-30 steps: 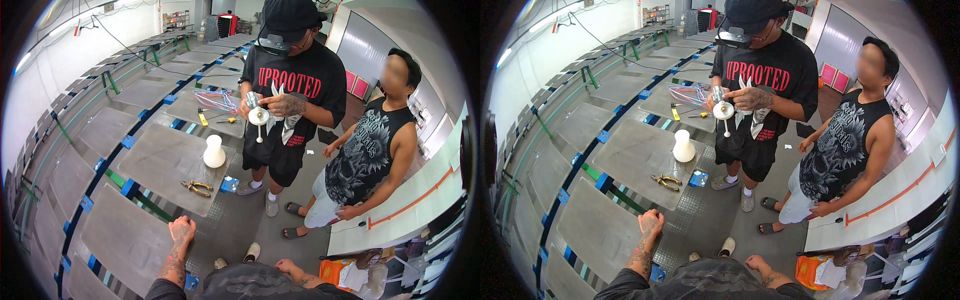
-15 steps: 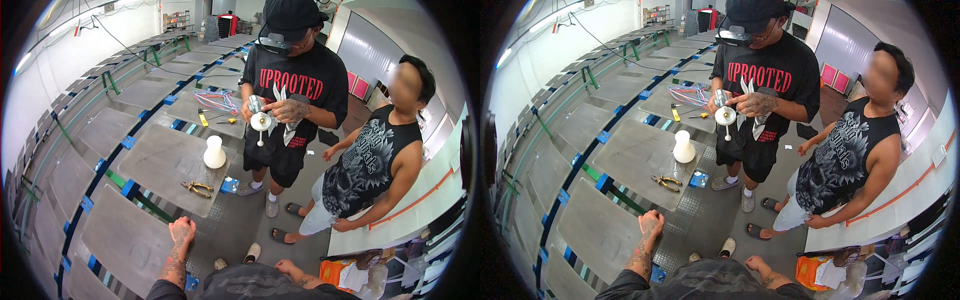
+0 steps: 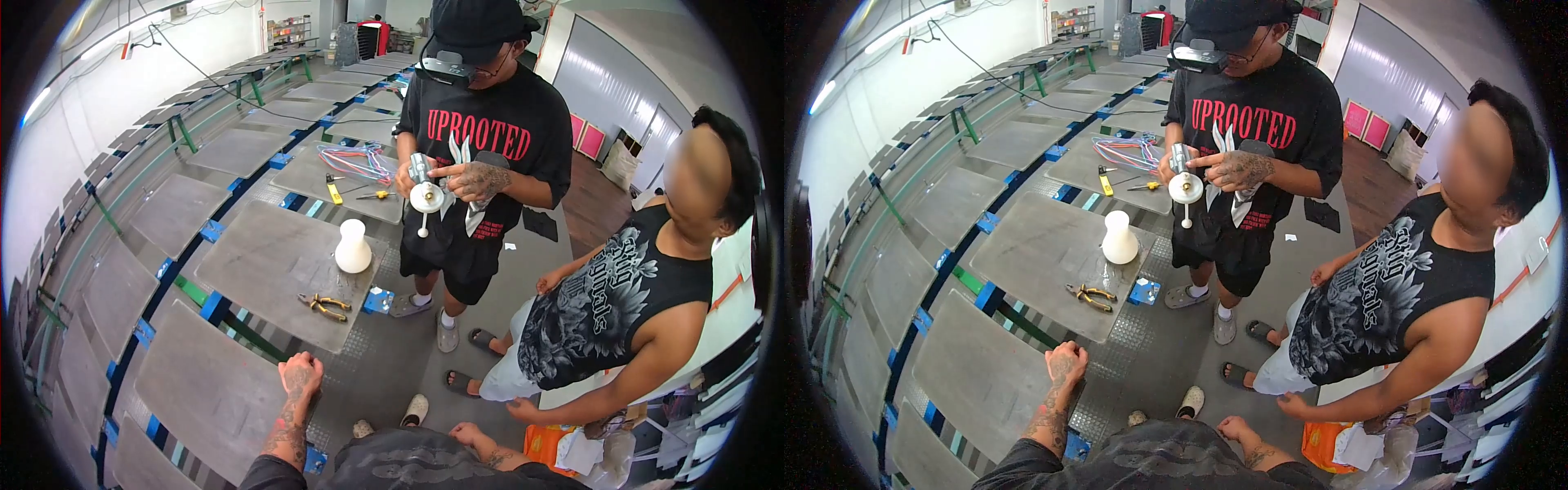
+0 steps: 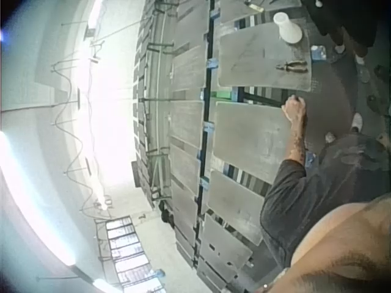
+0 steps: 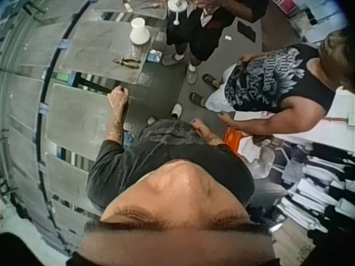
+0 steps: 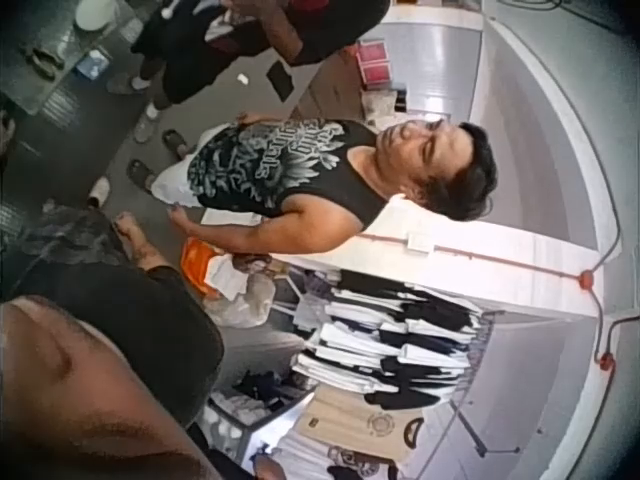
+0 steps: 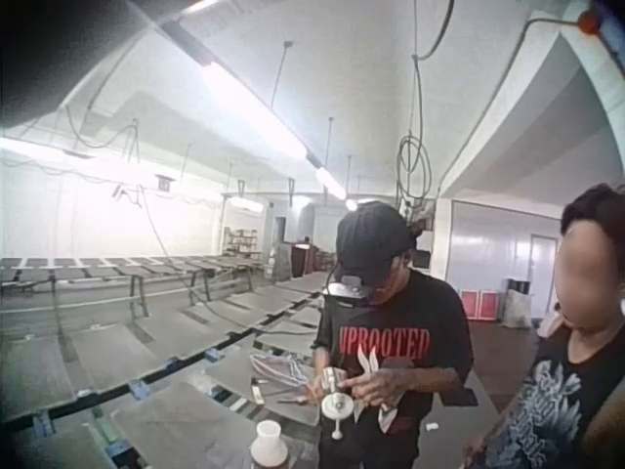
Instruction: Assembling or repairing a component of a screen printing machine with a colleague.
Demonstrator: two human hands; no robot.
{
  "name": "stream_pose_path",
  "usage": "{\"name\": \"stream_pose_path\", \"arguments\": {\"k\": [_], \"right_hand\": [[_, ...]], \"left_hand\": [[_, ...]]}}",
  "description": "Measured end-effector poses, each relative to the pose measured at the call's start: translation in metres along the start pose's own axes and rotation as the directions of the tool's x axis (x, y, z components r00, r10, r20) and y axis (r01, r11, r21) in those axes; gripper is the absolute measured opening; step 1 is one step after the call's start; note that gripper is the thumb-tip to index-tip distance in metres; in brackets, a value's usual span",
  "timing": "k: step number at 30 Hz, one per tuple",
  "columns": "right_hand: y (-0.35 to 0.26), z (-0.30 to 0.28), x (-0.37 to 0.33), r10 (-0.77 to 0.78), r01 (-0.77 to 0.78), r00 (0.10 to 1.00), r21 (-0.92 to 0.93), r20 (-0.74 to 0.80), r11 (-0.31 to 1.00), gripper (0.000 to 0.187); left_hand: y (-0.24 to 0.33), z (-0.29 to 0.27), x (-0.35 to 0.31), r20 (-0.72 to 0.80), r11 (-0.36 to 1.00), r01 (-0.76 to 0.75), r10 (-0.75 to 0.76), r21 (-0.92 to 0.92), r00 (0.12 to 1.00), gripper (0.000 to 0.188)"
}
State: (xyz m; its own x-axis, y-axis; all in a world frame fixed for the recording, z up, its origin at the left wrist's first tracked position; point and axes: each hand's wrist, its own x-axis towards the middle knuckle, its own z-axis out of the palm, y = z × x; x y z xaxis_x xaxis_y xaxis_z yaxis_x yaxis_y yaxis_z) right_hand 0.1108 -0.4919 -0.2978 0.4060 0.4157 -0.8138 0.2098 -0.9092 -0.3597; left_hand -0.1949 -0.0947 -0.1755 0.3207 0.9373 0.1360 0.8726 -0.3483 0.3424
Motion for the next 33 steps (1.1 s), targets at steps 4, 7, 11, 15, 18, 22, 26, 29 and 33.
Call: {"name": "stream_pose_path", "arguments": {"k": [4,7,11,15,18,22,26,29,33], "right_hand": [[-0.014,-0.003,-0.006,-0.007,0.007,1.000,0.003,-0.012,1.000,0.029],[-0.002,-0.003,0.002,-0.011,0.011,1.000,0.019,-0.008,1.000,0.029],[0.006,0.000,0.012,-0.024,0.025,1.000,0.036,-0.010,0.999,0.028],[0.004,0.002,0.010,-0.024,0.025,0.999,0.016,-0.036,1.000,0.027],[0.002,0.002,0.008,0.009,-0.009,0.999,0.008,-0.038,1.000,0.027],[0.006,0.005,0.010,0.005,-0.005,0.999,0.017,-0.045,1.000,0.026],[0.010,0.007,0.013,-0.025,0.026,0.999,0.015,-0.037,1.000,0.026],[0.013,0.008,0.014,-0.016,0.016,0.999,-0.002,-0.032,1.000,0.026],[0.013,0.008,0.013,-0.039,0.037,0.998,-0.040,-0.049,0.998,0.026]], "left_hand": [[-0.002,0.001,0.000,-0.009,1.000,-0.005,0.005,0.008,1.000,0.020],[0.004,-0.001,0.002,-0.013,1.000,-0.011,0.012,0.005,1.000,0.020],[0.001,0.000,0.002,-0.023,1.000,-0.005,0.005,-0.003,1.000,0.020],[-0.001,0.002,0.002,-0.021,1.000,-0.011,0.011,0.006,1.000,0.020],[-0.001,0.002,0.001,-0.022,1.000,-0.009,0.009,0.000,1.000,0.021],[0.000,0.003,0.000,-0.022,1.000,-0.012,0.012,-0.016,1.000,0.021],[-0.002,0.004,0.000,-0.023,1.000,-0.007,0.007,-0.002,1.000,0.021],[-0.001,0.003,-0.001,-0.027,1.000,-0.012,0.012,-0.007,1.000,0.020],[0.000,0.001,-0.002,-0.010,1.000,0.008,-0.008,-0.024,1.000,0.020]]}}
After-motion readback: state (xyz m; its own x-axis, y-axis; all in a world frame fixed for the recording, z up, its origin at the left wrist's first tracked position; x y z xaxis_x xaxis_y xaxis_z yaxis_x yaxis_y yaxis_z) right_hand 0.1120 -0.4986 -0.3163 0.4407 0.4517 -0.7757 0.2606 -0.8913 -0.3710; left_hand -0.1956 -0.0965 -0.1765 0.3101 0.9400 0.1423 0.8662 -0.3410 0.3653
